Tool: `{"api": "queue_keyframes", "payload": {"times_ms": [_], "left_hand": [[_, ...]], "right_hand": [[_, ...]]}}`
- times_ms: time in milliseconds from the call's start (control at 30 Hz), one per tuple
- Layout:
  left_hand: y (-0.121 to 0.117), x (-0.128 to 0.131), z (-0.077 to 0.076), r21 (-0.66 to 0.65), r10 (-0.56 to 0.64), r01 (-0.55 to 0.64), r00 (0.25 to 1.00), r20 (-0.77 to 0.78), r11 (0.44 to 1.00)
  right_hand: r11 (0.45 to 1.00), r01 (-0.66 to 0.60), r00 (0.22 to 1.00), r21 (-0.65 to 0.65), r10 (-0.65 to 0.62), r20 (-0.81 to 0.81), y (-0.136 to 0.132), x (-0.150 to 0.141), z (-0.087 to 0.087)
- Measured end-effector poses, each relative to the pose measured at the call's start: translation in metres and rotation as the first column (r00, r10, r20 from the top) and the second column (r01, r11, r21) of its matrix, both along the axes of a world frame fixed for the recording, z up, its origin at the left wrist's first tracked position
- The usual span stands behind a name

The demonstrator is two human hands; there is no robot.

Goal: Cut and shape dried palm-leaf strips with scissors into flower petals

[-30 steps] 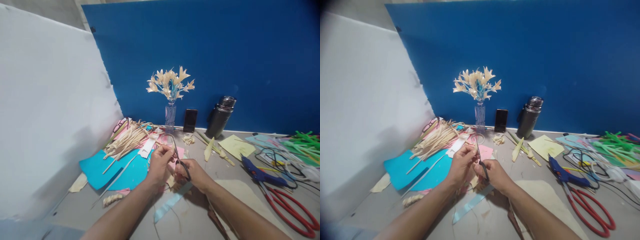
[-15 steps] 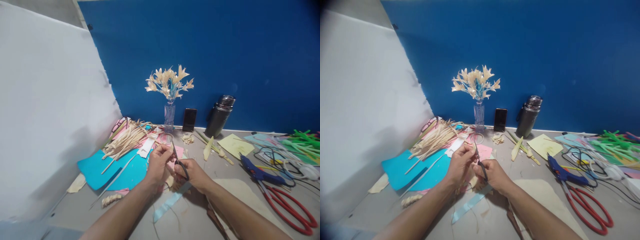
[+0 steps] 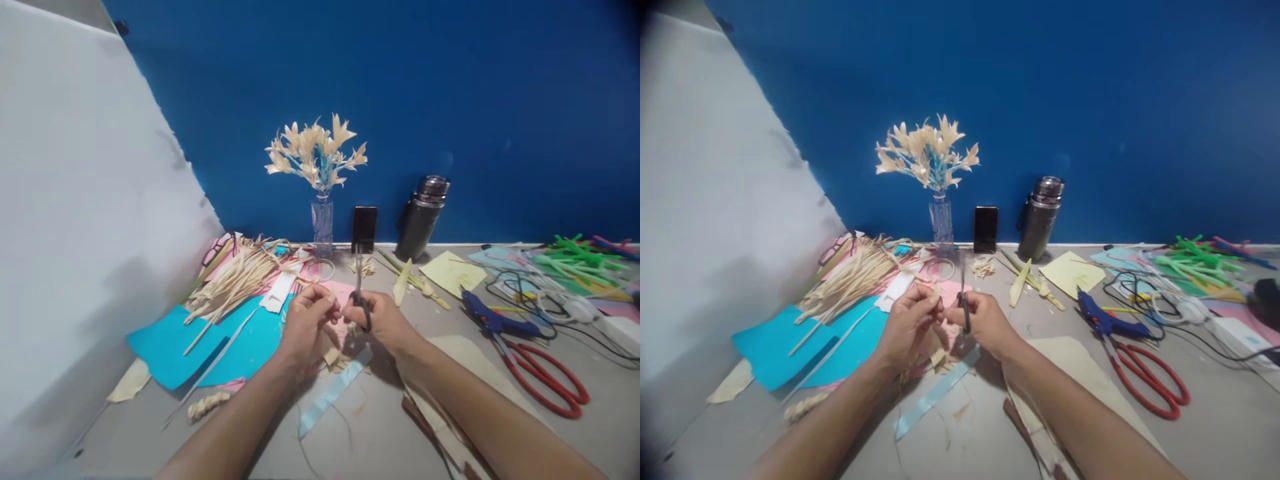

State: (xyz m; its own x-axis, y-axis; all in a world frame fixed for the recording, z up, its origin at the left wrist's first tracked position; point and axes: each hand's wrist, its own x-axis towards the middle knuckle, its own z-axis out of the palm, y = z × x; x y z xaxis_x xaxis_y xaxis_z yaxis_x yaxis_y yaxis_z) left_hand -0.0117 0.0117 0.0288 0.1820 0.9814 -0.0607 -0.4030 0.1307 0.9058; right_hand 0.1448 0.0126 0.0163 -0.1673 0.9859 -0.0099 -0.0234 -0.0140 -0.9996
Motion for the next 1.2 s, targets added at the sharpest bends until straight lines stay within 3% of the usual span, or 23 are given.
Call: {"api": "queue_keyframes", "payload": {"times_ms": [100, 233, 300, 400, 467, 567, 767, 967, 1100, 1200], "left_hand": [[-0.002, 0.001, 0.000, -0.036, -0.091, 0.090, 0.995, -0.042, 0.995], [-0.002, 0.001, -0.001, -0.076, -0.205, 0.201, 0.978, -0.037, 0.977], [-0.001, 0.001, -0.002, -0.079, -0.261, 0.263, 0.965, 0.027, 0.962], [-0.001, 0.002, -0.002, -0.104, -0.266, 0.293, 0.940, 0.213, 0.950], [-0.003, 0.004, -0.002, -0.118, -0.234, 0.274, 0.933, 0.272, 0.954], [-0.005, 0.008, -0.003, -0.104, -0.185, 0.207, 0.964, 0.191, 0.973], [-0.005, 0.014, -0.005, -0.055, -0.080, 0.086, 0.992, 0.095, 0.995], [-0.003, 0.026, 0.002, -0.048, -0.005, 0.007, 0.998, 0.057, 0.999], [0.006, 0.020, 0.006, -0.031, 0.023, -0.023, 1.000, -0.001, 0.999], [0.016, 0.008, 0.015, 0.080, 0.069, -0.061, 0.992, -0.104, 0.995]], "right_hand": [[0.998, 0.064, 0.997, 0.020, -0.062, -0.054, 0.003, 0.009, 0.010], [0.999, -0.038, 0.999, 0.035, 0.039, -0.022, 0.003, 0.018, 0.017], [0.996, -0.072, 0.997, 0.052, 0.073, -0.019, 0.001, 0.020, 0.018], [0.996, -0.003, 0.996, 0.090, 0.010, -0.084, 0.000, 0.017, 0.017], [0.992, 0.083, 0.985, 0.093, -0.068, -0.157, 0.000, 0.013, 0.015], [0.988, 0.135, 0.968, 0.071, -0.117, -0.221, 0.000, 0.006, 0.012], [0.967, 0.224, 0.957, 0.120, -0.195, -0.213, -0.002, -0.001, 0.005], [0.927, 0.338, 0.929, 0.165, -0.300, -0.218, -0.004, -0.003, 0.012], [0.974, 0.197, 0.976, 0.112, -0.184, -0.115, -0.001, 0.003, 0.014], [0.997, 0.026, 0.999, 0.079, -0.029, 0.037, 0.006, 0.013, 0.014]]}}
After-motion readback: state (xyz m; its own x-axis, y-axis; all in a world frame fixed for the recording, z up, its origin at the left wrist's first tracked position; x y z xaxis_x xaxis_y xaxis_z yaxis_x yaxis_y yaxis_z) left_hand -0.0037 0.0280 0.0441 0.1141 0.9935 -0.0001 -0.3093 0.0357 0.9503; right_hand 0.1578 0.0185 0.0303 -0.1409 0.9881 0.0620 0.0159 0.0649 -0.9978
